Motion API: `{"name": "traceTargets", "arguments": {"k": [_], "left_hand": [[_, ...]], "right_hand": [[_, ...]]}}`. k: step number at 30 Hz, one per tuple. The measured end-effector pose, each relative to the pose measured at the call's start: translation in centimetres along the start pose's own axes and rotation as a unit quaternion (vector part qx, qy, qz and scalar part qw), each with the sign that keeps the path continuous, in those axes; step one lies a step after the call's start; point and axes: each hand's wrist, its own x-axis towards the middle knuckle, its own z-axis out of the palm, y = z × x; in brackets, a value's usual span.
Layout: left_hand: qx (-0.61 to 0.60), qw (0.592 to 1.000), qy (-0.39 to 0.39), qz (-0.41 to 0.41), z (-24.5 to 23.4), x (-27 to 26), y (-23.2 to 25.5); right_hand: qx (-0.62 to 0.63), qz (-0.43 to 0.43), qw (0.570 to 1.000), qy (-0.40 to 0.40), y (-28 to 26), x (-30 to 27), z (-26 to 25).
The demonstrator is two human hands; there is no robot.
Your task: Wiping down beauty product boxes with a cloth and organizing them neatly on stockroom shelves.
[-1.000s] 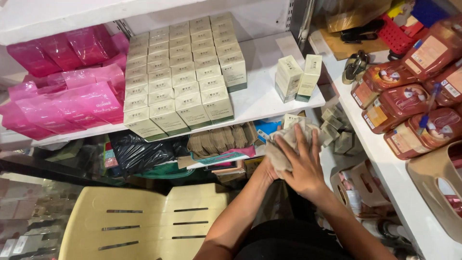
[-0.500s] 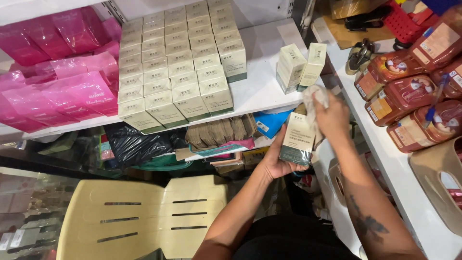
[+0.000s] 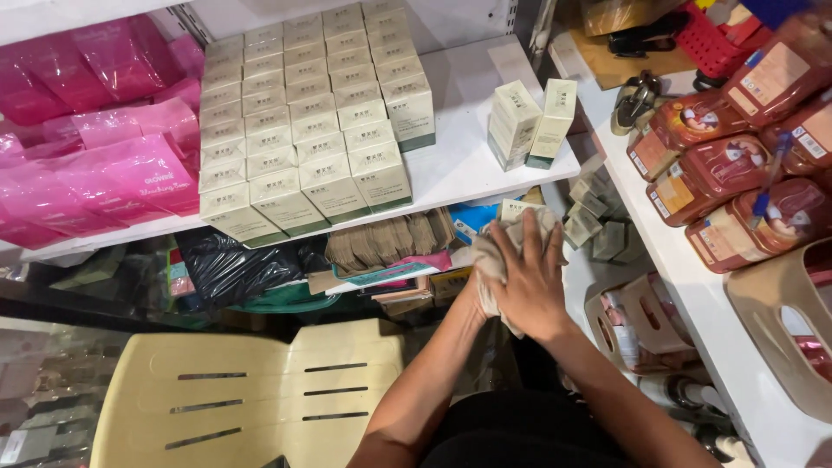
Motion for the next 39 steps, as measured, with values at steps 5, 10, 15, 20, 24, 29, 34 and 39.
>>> {"name": "traceTargets", "arguments": {"k": [5, 10, 15, 20, 24, 29, 34, 39], "left_hand": [[0.137, 0.972, 0.19, -0.027, 5.3, -0.7, 0.3], [0.025, 0.994, 0.06, -0.082, 5.0, -1.7, 0.6], [-0.062, 0.989, 0.055, -0.119, 9.2, -2.7, 2.8], [-0.003, 0.982, 0.152, -0.114, 10.7, -3.6, 3.8], [-0.001, 0.995, 0.059, -0.084, 5.0, -3.2, 3.1], [0.099, 0.974, 0.182, -0.096, 6.9, -3.1, 3.4], [0.161, 0.949, 0.263, -0.064, 4.3, -3.2, 2.9], [0.167, 0.96, 0.198, -0.102, 3.6, -4.0, 2.7]], "right_hand": [[0.218, 0.161, 0.958, -0.09, 1.7, 5.5, -4.3], [0.352, 0.273, 0.89, -0.097, 8.9, 7.5, 3.2], [0.574, 0.383, 0.723, 0.036, 13.0, 7.1, 3.7], [0.898, 0.22, 0.38, -0.005, 16.3, 5.1, 5.3], [0.907, 0.204, 0.367, -0.034, 13.8, 4.4, 1.2], [0.581, 0.135, 0.801, 0.043, 4.2, 3.0, -5.4], [0.27, -0.045, 0.962, 0.0, -0.2, 1.1, -6.7], [0.158, 0.086, 0.982, -0.062, 2.7, 5.0, -5.4]]}}
